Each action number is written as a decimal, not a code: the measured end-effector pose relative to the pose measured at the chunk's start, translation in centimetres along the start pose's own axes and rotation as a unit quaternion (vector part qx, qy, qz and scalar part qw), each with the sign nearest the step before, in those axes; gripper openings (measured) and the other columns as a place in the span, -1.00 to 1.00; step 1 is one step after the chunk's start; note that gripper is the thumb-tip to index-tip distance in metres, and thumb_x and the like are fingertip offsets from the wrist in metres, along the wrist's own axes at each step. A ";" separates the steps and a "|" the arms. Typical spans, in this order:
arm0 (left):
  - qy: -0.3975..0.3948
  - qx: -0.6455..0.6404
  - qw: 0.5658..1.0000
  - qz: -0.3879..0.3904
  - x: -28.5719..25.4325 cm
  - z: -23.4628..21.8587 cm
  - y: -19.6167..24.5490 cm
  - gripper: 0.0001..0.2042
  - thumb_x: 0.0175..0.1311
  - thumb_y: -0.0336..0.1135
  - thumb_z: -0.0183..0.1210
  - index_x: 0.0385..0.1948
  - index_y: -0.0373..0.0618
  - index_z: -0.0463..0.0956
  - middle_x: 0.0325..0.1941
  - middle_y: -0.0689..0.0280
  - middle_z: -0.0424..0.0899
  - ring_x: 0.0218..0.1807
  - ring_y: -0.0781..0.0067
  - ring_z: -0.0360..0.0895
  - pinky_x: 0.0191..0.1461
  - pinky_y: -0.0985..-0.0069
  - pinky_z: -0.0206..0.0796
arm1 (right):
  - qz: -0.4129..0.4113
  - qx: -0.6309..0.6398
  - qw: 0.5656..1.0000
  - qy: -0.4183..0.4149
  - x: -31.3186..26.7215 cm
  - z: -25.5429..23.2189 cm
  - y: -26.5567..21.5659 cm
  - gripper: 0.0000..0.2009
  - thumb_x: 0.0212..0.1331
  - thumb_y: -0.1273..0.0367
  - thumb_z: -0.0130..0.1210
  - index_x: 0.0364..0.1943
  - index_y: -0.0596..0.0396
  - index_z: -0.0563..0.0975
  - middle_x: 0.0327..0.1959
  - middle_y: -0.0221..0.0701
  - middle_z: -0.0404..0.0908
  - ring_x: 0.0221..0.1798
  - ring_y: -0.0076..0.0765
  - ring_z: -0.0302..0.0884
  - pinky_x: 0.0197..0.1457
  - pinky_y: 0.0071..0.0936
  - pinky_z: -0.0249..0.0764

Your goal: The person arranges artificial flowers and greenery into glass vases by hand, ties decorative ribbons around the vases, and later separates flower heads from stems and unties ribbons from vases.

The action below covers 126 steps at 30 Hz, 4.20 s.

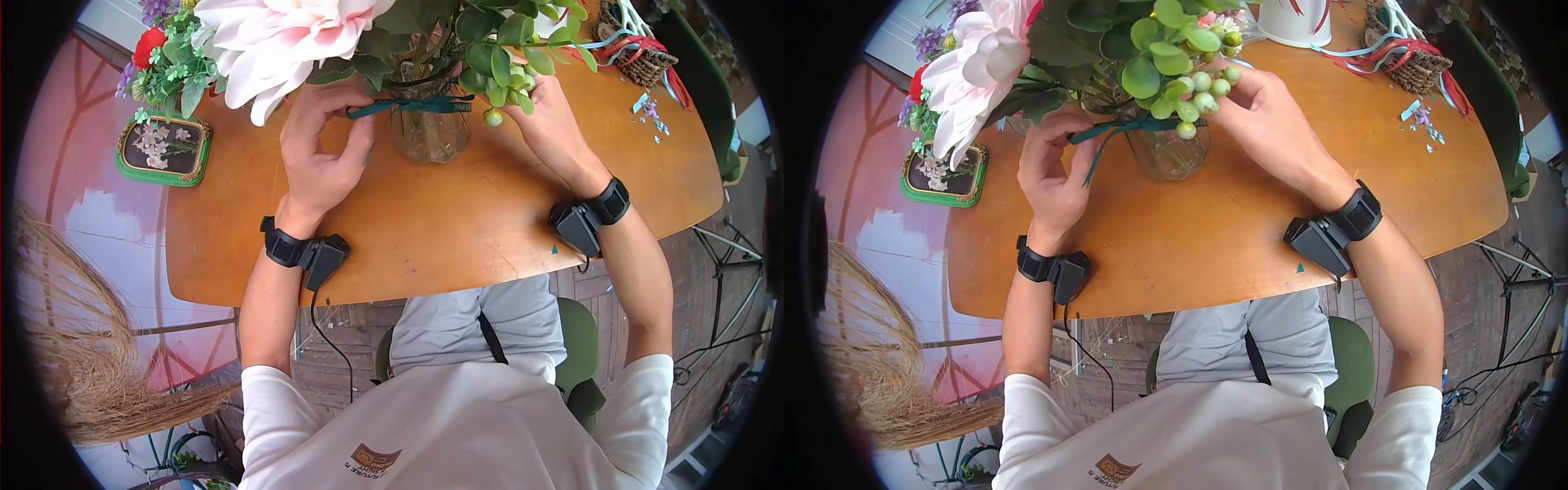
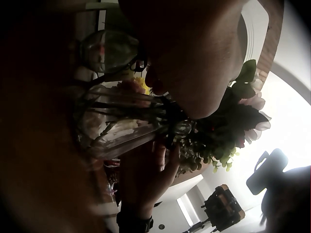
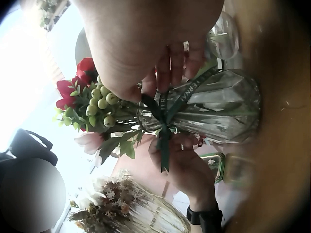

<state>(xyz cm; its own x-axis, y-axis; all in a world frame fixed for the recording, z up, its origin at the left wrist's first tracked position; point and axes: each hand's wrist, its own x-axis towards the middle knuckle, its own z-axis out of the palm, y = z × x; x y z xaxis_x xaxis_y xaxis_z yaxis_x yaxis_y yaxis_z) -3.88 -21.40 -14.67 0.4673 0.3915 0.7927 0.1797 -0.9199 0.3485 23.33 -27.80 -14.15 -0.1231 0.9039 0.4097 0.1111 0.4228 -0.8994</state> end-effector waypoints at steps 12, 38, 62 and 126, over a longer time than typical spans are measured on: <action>0.017 0.005 1.000 -0.003 1.2 -1.4 -0.2 -0.83 0.09 -0.60 0.34 -0.26 -0.24 0.68 -0.31 0.28 0.71 -0.40 0.57 0.59 -0.28 0.65 0.39 | 0.010 -0.016 1.000 0.011 -0.3 0.1 -0.6 -0.65 0.41 0.36 0.10 0.21 0.18 0.52 0.06 -0.47 0.66 0.11 -0.60 0.51 0.31 -0.47 0.40; -0.128 -0.324 0.895 -0.278 1.5 -2.0 1.7 -0.89 0.48 -0.40 0.11 -0.25 -0.26 0.49 -0.58 0.45 0.44 -0.61 0.75 0.23 -0.55 0.67 -0.02 | 0.026 0.055 0.997 -0.036 0.1 -0.3 0.4 -0.72 0.39 0.33 0.09 0.06 0.18 0.59 -0.01 -0.50 0.68 0.04 -0.61 0.54 0.21 -0.50 0.44; -0.034 -0.394 0.876 -0.275 0.6 0.2 0.5 -0.72 0.55 -0.28 0.00 -0.13 -0.40 0.54 0.02 0.18 0.56 -0.17 0.44 0.58 -0.09 0.47 0.43 | 0.027 0.274 0.960 -0.050 0.1 0.1 1.7 -0.75 0.39 0.40 0.00 0.05 0.21 0.54 -0.08 -0.41 0.65 -0.15 -0.55 0.55 -0.03 -0.52 0.47; 0.011 -0.413 0.864 -0.287 0.6 0.5 0.0 -0.78 0.48 -0.34 0.02 -0.14 -0.33 0.55 -0.02 0.24 0.54 -0.19 0.32 0.56 -0.03 0.42 0.34 | 0.013 0.319 0.946 -0.055 0.2 0.3 2.4 -0.65 0.44 0.30 0.07 0.21 0.16 0.45 0.14 -0.44 0.62 0.14 -0.52 0.58 0.23 -0.40 0.50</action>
<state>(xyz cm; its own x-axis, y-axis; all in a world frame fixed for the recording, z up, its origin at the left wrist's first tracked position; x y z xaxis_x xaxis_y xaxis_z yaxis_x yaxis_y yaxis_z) -3.13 -21.18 -14.47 0.4885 0.7875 0.3757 -0.3055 -0.2489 0.9191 23.27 -26.61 -16.25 -0.2340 0.8864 0.3995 -0.4973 0.2439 -0.8326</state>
